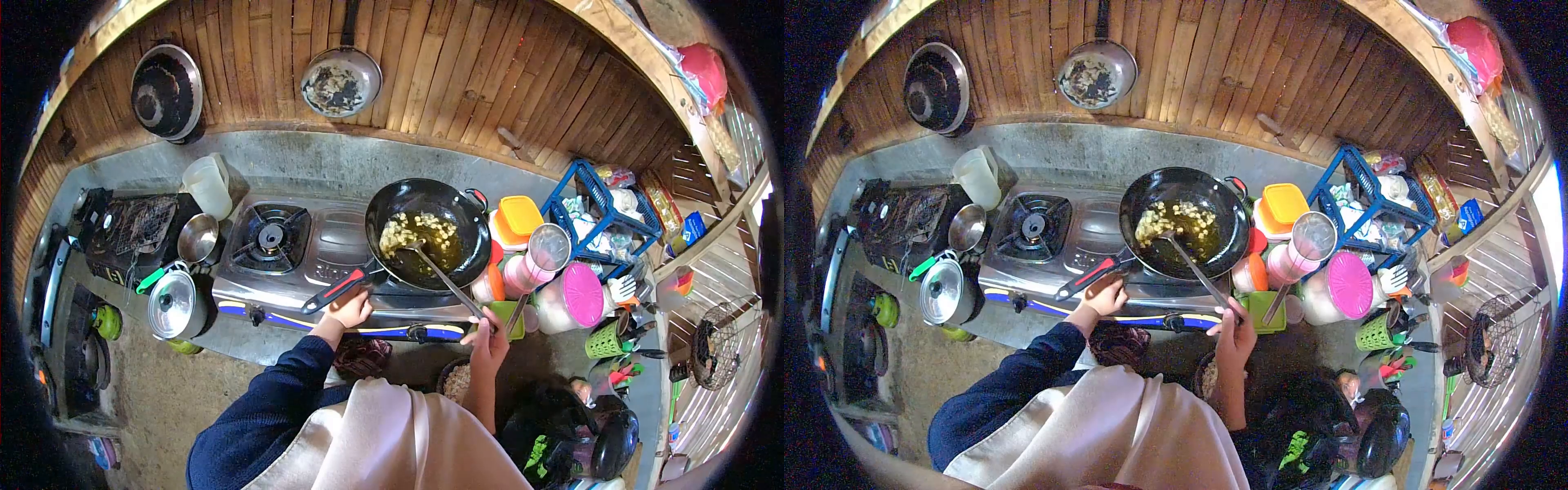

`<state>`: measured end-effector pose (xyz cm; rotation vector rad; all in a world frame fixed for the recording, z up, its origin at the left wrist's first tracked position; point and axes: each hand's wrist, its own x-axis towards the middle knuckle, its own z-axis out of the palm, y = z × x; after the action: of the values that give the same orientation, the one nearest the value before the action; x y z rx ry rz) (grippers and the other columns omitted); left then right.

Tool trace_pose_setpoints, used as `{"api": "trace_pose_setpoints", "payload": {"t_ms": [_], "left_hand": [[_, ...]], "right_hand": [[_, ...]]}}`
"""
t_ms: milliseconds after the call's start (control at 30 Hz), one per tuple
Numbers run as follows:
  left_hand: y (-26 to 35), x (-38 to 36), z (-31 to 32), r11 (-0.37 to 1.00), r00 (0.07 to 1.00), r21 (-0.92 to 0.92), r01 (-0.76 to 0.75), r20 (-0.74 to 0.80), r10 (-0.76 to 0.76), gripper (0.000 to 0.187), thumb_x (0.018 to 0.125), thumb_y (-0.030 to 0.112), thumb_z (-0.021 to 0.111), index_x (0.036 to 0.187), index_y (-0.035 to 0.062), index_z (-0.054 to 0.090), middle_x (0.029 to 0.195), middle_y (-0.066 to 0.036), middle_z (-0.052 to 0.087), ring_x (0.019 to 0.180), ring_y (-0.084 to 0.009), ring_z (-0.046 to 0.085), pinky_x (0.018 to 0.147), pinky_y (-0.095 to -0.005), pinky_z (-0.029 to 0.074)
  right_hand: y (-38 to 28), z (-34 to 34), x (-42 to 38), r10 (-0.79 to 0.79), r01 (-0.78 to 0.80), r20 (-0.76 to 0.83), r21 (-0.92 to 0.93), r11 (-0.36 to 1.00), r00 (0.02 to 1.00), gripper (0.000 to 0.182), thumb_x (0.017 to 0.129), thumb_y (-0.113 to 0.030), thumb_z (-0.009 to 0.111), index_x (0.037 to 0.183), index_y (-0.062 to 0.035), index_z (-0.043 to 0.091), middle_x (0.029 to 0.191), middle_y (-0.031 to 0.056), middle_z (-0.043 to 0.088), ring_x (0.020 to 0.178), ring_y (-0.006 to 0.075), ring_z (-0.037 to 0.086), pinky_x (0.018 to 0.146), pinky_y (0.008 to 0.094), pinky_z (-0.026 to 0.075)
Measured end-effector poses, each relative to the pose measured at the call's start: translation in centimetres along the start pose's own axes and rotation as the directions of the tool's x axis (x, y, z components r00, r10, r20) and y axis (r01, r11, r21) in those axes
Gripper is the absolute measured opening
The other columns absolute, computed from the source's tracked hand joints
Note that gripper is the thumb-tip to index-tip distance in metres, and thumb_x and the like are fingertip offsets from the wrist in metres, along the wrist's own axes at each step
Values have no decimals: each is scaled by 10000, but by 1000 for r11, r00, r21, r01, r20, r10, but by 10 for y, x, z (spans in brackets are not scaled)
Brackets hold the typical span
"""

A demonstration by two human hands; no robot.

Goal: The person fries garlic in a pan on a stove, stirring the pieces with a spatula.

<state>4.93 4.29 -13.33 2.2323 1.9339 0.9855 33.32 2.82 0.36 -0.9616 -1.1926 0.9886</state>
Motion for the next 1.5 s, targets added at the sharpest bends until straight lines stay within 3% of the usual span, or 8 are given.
{"api": "trace_pose_setpoints", "payload": {"t_ms": [233, 500, 667, 933, 1100, 1333, 1400, 1500], "left_hand": [[-5, -1, 3, 999, 995, 22, 31, 91, -33, 277, 765, 265, 486, 857, 16, 563, 935, -182, 562, 886, -346, 535, 785, -411, 426], [1, 0, -2, 999, 999, 44, 12, 51, -14, 238, 729, 263, 508, 765, 34, 560, 818, -155, 545, 801, -325, 543, 716, -413, 436], [-6, -2, 7, 999, 998, -24, 47, 45, -46, 240, 717, 270, 516, 726, 34, 561, 803, -161, 538, 776, -328, 540, 697, -421, 436], [0, 1, -2, 1000, 998, 9, 28, 61, -28, 236, 725, 250, 516, 746, 20, 562, 810, -164, 536, 783, -336, 536, 711, -417, 431], [-4, 1, 3, 998, 992, 56, 37, 120, -43, 280, 765, 264, 483, 848, 12, 573, 943, -179, 565, 883, -334, 543, 793, -392, 431], [-2, 0, 1, 996, 988, 64, 61, 136, -70, 267, 767, 258, 482, 847, 21, 574, 923, -173, 562, 869, -333, 541, 776, -395, 435], [-4, -1, 6, 1000, 1000, 12, 19, -7, -19, 235, 725, 262, 508, 755, 36, 566, 810, -156, 541, 783, -331, 537, 695, -428, 429], [-2, 0, 1, 998, 995, 38, 50, 86, -53, 260, 768, 257, 483, 849, 28, 574, 871, -169, 552, 852, -328, 541, 761, -395, 436]], "right_hand": [[6, 19, 16, 170, -146, 124, -179, 973, 978, 322, 886, -85, 476, 1177, 48, 443, 1008, 153, 606, 551, 109, 573, 504, 220, 468], [25, 25, 22, 134, -124, 163, -70, 990, 977, 327, 891, -88, 478, 1188, 40, 434, 1006, 142, 605, 562, 109, 574, 503, 215, 467], [16, 11, 24, 119, -100, 109, -167, 981, 987, 318, 886, -98, 469, 1166, 52, 456, 974, 142, 615, 557, 101, 564, 509, 213, 465], [4, -24, 11, 32, -33, -120, -10, 999, 992, 193, 876, -83, 499, 1030, 28, 535, 800, 92, 612, 513, 86, 512, 481, 205, 431], [-22, -35, 6, -43, 12, -256, -123, 992, 966, 210, 897, -175, 493, 954, 15, 563, 659, 53, 560, 474, 66, 456, 435, 202, 371], [-39, -42, 1, -173, 135, -259, -158, 978, 950, 196, 900, -154, 487, 950, 23, 553, 637, 44, 538, 472, 62, 436, 439, 192, 375], [-38, -41, 0, -161, 123, -263, -155, 980, 951, 195, 899, -154, 489, 957, 22, 549, 644, 49, 544, 476, 61, 444, 437, 191, 374], [-32, -39, 1, -136, 100, -251, -151, 983, 958, 194, 898, -150, 492, 982, 18, 540, 672, 63, 563, 480, 64, 463, 433, 194, 376]]}}
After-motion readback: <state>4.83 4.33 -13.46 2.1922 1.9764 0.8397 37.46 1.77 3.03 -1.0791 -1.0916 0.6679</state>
